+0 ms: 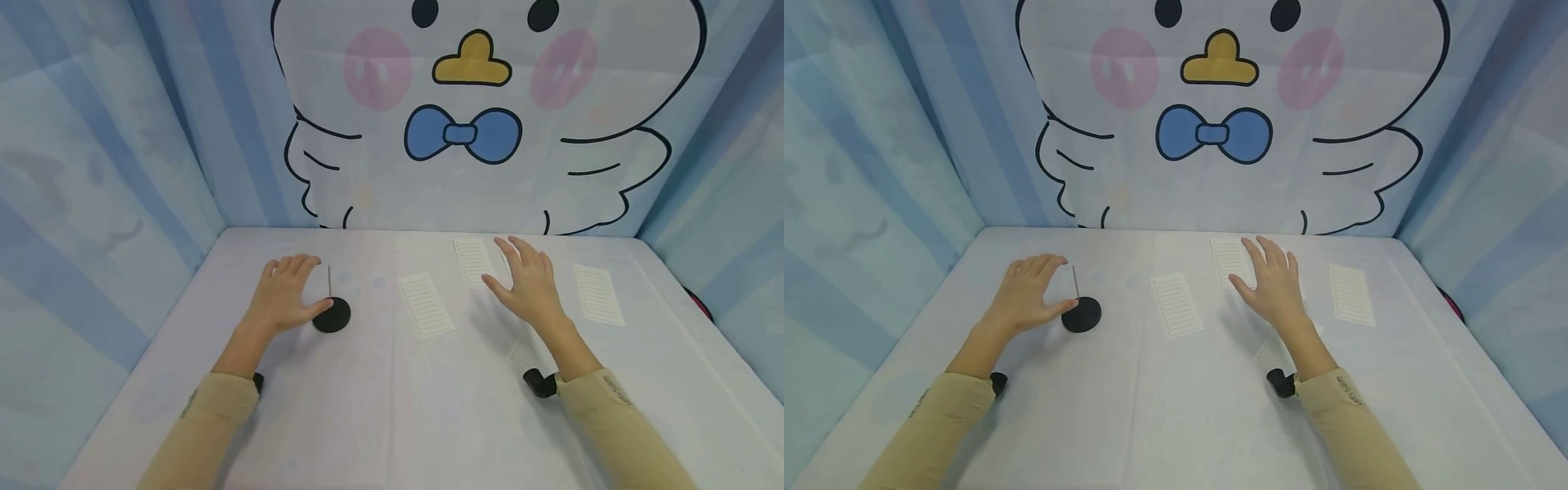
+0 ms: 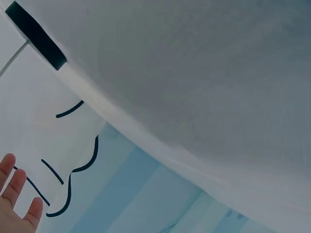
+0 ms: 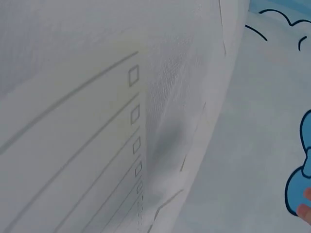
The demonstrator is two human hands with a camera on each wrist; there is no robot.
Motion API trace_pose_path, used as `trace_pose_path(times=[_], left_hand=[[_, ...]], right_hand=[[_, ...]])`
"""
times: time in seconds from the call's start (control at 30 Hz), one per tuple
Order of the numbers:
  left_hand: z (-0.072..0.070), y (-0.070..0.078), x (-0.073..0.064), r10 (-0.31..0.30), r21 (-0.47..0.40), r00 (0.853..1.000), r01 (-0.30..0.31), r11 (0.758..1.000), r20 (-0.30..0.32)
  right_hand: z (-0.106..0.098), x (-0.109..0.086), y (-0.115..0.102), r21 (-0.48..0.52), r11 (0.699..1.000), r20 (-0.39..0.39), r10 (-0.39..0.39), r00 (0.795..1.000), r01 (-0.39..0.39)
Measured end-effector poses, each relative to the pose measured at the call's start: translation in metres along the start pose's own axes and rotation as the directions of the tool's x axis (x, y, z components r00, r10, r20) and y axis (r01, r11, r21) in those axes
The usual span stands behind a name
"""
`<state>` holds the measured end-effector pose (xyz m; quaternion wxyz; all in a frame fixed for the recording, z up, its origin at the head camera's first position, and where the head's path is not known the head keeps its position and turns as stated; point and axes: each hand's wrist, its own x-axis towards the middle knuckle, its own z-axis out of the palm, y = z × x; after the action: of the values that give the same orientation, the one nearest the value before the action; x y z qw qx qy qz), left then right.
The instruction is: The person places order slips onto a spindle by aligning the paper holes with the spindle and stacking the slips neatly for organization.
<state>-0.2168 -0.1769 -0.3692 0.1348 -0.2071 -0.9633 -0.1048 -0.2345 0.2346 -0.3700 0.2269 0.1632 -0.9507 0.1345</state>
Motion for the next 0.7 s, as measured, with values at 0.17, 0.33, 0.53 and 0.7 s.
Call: trace_pose_path(times=[0.17,0.33,0.53,0.7], left_hand=[[0.006,-0.003,0.0,-0.013,0.046,0.993,0.008,0.999,0.113],[0.013,-0.007,-0.002,-0.037,0.106,0.97,0.011,0.994,0.24],[0.023,-0.011,-0.007,-0.034,0.177,0.935,-0.031,0.984,0.352],[0.029,-0.011,-0.009,-0.03,0.176,0.909,-0.048,0.983,0.415]], right_hand=[[0.015,0.009,-0.008,0.003,0.999,0.028,-0.037,0.999,0.037],[0.031,0.019,-0.015,0.02,0.999,0.106,-0.036,0.994,0.035],[0.047,0.031,-0.019,0.036,0.997,0.205,-0.071,0.976,0.065],[0.056,0.042,-0.025,0.044,0.996,0.321,-0.091,0.943,0.081]])
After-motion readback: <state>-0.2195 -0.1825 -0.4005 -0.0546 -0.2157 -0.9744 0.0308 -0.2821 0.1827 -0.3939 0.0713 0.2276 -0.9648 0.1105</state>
